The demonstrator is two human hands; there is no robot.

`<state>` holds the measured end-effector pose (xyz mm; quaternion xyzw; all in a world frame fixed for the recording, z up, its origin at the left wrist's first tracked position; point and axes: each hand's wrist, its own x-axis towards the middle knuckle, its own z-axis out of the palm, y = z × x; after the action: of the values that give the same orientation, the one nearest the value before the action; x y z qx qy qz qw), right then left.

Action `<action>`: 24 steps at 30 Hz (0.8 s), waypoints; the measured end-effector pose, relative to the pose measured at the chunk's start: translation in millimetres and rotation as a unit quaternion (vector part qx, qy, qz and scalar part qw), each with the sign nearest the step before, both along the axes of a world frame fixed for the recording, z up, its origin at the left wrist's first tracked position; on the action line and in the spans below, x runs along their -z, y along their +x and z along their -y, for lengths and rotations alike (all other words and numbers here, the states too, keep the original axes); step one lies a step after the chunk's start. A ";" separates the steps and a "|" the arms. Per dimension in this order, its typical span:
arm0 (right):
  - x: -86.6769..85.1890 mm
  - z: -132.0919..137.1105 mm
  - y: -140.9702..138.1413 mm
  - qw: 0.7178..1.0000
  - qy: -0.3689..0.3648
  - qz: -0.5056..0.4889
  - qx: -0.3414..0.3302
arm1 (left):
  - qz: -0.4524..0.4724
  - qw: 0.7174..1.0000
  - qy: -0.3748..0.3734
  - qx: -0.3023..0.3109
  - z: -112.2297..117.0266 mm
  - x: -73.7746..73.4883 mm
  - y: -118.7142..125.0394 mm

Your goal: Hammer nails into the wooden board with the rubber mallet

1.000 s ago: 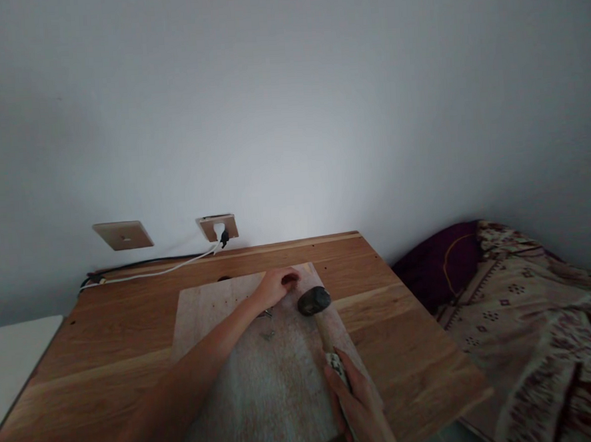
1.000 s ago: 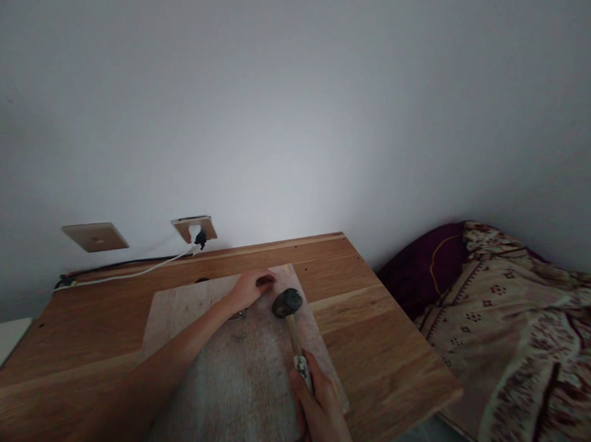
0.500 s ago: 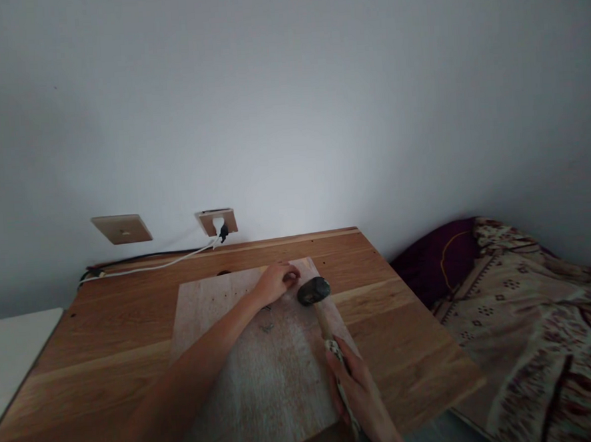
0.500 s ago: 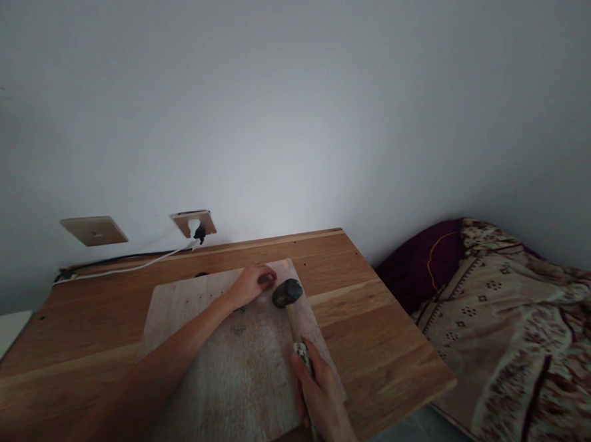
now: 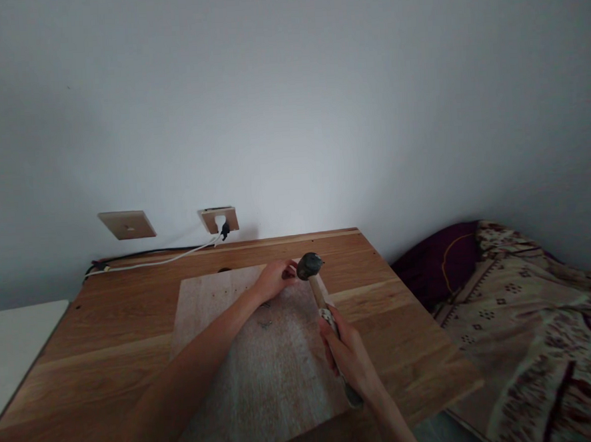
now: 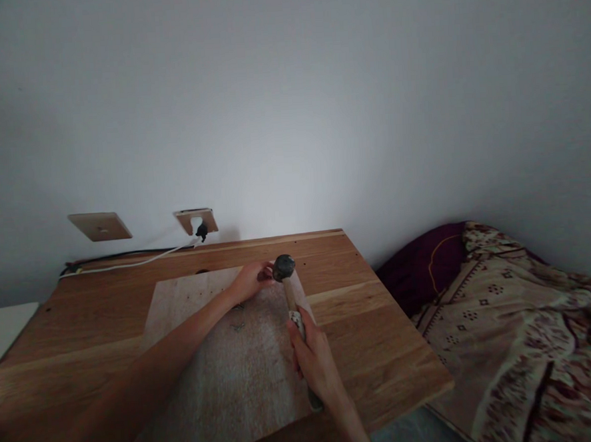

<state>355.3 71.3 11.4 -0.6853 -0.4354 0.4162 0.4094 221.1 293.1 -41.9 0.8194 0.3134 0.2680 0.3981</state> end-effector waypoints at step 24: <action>14.3 10.7 3.0 1.000 -0.006 0.011 0.025 | -0.226 0.963 0.135 0.051 41.4 -53.5 -71.2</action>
<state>358.3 60.6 -2.9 -0.7028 -0.4201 0.4014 0.4103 149.9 251.6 11.5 0.9197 0.3137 0.0950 0.2160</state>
